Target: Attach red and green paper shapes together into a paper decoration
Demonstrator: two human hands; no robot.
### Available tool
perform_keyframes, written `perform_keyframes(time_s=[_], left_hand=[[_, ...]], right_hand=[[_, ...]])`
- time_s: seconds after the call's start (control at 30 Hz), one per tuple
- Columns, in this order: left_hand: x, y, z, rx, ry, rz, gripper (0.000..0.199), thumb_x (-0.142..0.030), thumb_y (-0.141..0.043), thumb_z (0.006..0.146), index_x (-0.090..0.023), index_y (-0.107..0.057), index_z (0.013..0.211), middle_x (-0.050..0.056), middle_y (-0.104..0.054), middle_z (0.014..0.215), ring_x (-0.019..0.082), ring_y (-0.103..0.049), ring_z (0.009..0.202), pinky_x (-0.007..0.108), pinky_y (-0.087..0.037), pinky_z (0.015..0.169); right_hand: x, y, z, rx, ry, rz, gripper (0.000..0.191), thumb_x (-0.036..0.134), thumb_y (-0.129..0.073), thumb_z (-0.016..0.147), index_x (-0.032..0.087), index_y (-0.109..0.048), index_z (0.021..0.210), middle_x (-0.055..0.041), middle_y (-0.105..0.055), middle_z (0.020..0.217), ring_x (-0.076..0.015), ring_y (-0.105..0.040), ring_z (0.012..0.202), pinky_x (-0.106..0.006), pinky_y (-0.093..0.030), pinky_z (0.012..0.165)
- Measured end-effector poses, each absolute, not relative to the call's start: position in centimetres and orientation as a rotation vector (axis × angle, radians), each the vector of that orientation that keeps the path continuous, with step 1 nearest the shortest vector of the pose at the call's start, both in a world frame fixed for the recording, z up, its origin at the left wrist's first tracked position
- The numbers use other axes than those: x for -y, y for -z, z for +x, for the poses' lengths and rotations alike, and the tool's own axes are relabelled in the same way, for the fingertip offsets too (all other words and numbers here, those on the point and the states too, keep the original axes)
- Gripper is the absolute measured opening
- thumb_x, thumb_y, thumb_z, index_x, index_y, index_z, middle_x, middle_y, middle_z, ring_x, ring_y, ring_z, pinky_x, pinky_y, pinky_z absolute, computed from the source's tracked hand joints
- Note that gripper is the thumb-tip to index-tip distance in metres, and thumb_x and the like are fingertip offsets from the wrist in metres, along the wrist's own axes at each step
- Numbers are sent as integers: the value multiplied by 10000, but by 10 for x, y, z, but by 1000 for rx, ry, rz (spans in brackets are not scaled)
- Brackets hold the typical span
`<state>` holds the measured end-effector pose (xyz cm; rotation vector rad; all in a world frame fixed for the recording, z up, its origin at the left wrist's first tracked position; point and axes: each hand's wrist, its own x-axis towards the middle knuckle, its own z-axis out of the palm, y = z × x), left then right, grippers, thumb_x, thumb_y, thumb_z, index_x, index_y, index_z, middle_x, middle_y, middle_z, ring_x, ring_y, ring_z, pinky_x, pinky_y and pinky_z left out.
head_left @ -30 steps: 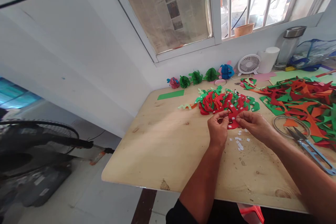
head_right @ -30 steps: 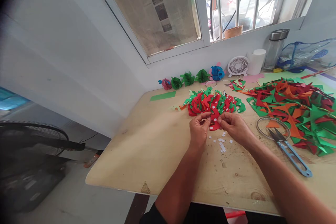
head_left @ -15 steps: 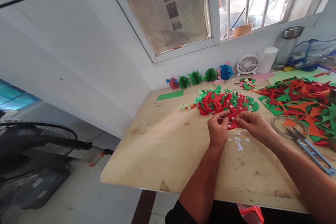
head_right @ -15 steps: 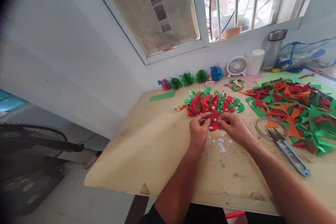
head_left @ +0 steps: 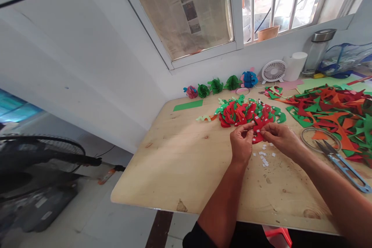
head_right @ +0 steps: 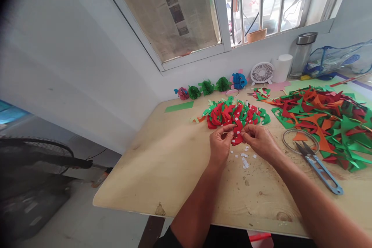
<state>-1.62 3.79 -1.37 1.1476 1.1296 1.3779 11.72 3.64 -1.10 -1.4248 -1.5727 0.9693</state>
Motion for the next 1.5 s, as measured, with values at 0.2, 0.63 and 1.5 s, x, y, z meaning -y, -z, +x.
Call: perform_keyframes(time_s=[0.2, 0.63, 1.5], left_hand=[[-38, 15, -16, -1140, -1364, 1171, 251, -140, -552, 709, -143, -703, 909, 73, -698, 832, 126, -637, 640, 220, -507, 587], [-38, 16, -17, -1131, -1392, 1212, 290, -112, -547, 700, -154, -680, 955, 33, -634, 772, 95, -599, 625, 183, -498, 592], [-38, 21, -19, -1063, -1394, 1331, 250, -136, -526, 748, -187, -694, 927, 54, -669, 901, 121, -626, 725, 225, -513, 673]], right_hand=[[-35, 8, 117, 1588, -945, -1462, 171, 331, -523, 715, 182, -564, 641, 15, -545, 526, -112, -441, 479, -238, -293, 453], [-37, 11, 118, 1591, -940, -1474, 168, 329, -534, 707, 181, -579, 641, 18, -552, 520, -111, -449, 472, -229, -301, 435], [-37, 11, 119, 1590, -948, -1477, 163, 329, -527, 702, 187, -568, 634, 16, -554, 520, -116, -460, 473, -230, -308, 432]])
